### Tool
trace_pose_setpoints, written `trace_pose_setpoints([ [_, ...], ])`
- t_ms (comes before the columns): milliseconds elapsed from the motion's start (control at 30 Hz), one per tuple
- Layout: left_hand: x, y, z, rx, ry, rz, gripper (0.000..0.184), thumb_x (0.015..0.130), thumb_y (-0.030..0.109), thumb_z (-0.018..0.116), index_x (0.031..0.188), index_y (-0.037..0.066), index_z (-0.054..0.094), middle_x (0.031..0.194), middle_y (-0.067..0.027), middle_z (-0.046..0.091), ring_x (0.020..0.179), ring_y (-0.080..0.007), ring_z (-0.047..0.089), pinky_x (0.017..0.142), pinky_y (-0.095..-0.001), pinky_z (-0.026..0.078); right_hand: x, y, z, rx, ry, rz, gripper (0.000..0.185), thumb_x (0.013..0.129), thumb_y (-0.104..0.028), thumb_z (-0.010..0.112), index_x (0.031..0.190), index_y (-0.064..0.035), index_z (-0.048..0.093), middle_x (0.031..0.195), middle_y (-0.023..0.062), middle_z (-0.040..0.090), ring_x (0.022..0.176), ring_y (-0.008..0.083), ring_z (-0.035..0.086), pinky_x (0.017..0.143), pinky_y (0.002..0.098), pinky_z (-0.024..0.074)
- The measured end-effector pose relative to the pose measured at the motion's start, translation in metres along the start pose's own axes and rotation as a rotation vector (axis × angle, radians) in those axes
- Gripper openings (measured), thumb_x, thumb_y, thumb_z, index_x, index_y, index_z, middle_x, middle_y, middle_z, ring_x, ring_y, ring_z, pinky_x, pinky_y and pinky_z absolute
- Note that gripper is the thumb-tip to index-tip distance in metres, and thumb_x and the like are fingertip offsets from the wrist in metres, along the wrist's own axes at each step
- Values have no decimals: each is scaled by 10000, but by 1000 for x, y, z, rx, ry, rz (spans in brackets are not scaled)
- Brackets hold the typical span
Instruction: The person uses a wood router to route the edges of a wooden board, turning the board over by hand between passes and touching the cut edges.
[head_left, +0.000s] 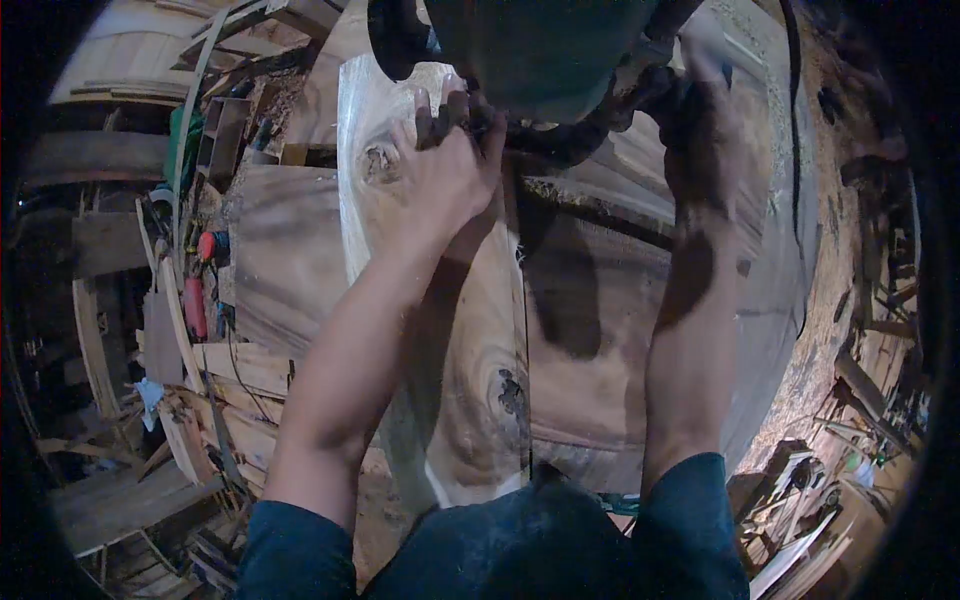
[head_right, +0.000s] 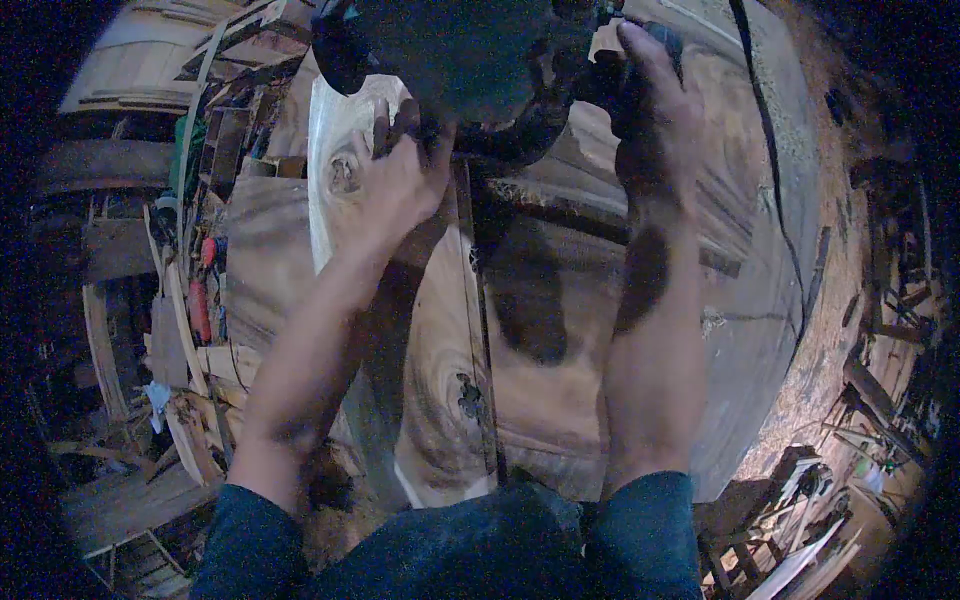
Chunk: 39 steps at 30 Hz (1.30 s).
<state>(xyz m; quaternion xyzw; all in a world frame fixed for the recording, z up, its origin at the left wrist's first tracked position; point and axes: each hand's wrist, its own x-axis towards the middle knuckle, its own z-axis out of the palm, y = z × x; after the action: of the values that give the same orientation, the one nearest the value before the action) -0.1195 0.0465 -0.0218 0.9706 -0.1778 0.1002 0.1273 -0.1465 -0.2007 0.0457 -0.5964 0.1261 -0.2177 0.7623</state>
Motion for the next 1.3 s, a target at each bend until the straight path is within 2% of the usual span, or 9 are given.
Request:
trace_pose_setpoints([
  [100,5,-3,1,-55,-5,-6,541,1001,431,443,1431,105,478,1513,-160,407,1457,-435,217,1108,-714,101,-8,15,-5,-221,59,7,447,950,-367,612,1242,-29,601,930,44,661,810,112,598,698,264,434],
  [267,12,-5,-4,118,-203,-71,633,1005,529,337,1492,126,370,1617,-122,221,1476,-453,142,1120,-715,94,-28,-1,9,-434,131,29,329,927,-334,632,976,-16,700,861,33,683,741,89,584,681,248,418],
  [467,44,-24,1,58,-216,-136,665,1000,572,268,1520,163,340,1629,-132,175,1480,-467,97,1128,-713,71,-7,12,35,-235,166,-195,134,849,-128,653,819,3,663,696,71,665,571,128,606,507,249,427],
  [633,77,-35,2,81,-306,-149,679,1000,582,235,1534,172,319,1629,-154,158,1482,-467,88,1141,-695,64,11,21,51,-150,223,-255,102,829,-81,658,787,9,636,699,91,676,582,142,635,508,267,459],
  [733,85,-39,5,34,-225,-129,671,1002,575,234,1528,169,330,1630,-157,150,1487,-454,74,1143,-693,56,23,27,54,-140,225,-265,98,827,-75,659,791,2,612,707,95,680,571,139,631,506,267,460],
  [867,93,-43,7,37,-194,-122,654,1002,563,245,1494,154,378,1582,-171,255,1479,-421,124,1139,-688,80,31,20,59,-298,216,-227,119,826,-73,665,799,-10,568,684,86,662,539,131,604,486,261,450],
  [1067,110,-40,1,38,-169,-152,617,999,549,279,1439,150,444,1455,-186,405,1382,-385,296,1085,-625,193,52,32,68,-162,268,-391,144,822,-100,678,812,-5,571,668,77,637,519,122,577,457,253,428],
  [1167,118,-36,-4,38,-185,-183,600,1000,544,281,1420,155,463,1408,-205,444,1327,-397,347,1047,-592,232,61,33,71,-177,286,-320,133,813,-87,673,808,-6,568,674,77,633,524,128,581,462,259,438],
  [1300,127,-36,-4,59,-209,-208,589,1000,540,272,1406,158,464,1341,-221,495,1285,-414,380,1019,-584,253,78,39,68,-53,159,-319,158,759,-39,680,876,0,580,754,52,628,642,136,613,588,288,521],
])
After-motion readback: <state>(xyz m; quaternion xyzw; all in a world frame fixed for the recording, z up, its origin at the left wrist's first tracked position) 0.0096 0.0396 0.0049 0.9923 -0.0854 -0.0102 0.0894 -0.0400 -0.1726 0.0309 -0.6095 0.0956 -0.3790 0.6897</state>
